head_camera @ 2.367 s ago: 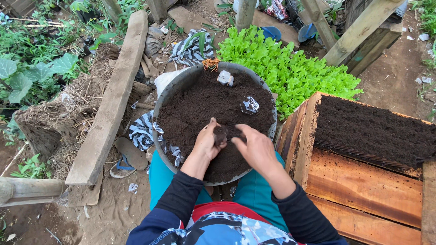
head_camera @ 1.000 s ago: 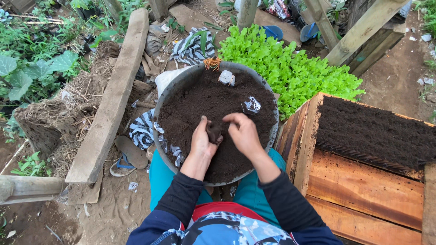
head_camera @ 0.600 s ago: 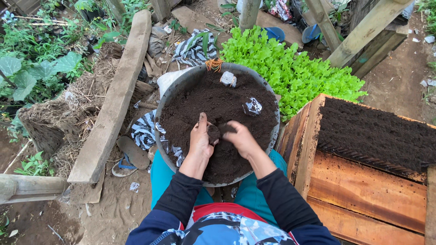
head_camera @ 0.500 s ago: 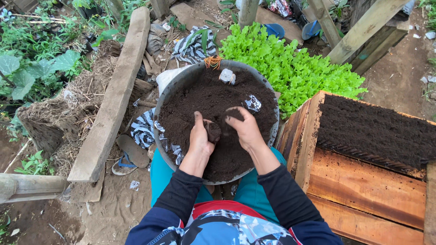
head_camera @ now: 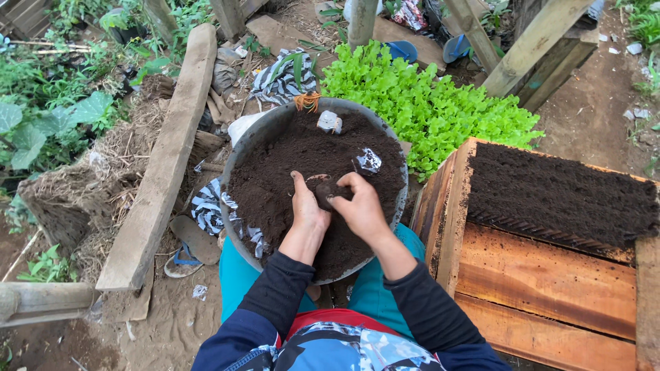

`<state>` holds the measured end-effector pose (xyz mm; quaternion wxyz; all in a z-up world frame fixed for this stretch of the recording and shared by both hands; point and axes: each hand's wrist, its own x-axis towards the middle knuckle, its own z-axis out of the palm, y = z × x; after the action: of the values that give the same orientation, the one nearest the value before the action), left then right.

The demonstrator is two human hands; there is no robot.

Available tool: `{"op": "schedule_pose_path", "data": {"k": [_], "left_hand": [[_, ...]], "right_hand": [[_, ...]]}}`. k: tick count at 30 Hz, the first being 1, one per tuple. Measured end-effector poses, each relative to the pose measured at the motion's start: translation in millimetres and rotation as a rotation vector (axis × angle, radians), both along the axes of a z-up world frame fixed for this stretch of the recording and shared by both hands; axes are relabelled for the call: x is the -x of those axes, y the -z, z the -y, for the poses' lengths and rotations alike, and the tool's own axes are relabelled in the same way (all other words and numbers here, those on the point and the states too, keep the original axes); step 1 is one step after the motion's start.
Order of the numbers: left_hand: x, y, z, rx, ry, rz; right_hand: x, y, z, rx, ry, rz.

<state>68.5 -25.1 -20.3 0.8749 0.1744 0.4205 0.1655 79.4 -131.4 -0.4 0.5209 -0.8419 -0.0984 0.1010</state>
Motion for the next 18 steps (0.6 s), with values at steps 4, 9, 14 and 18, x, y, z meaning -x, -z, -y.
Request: {"op": "schedule_pose_path", "data": {"k": [4, 9, 14, 18], "left_hand": [[6.1, -9.3, -2.3, -0.319, 0.283, -0.024], [8.2, 3.9, -11.0, -0.862, 0.306, -0.077], [28.4, -9.6, -10.0, -1.301, 0.459, -0.050], [36.9, 12.7, -20.6, -1.948, 0.345, 0.014]], "right_hand": [[-26.7, -24.6, 67.1, 0.022, 0.148, 0.060], [-52.9, -64.0, 216.9, 0.212, 0.482, 0.295], [-48.9, -63.7, 386.3, 0.404, 0.787, 0.322], [-36.0, -59.3, 480.8, 0.552, 0.969, 0.151]]}}
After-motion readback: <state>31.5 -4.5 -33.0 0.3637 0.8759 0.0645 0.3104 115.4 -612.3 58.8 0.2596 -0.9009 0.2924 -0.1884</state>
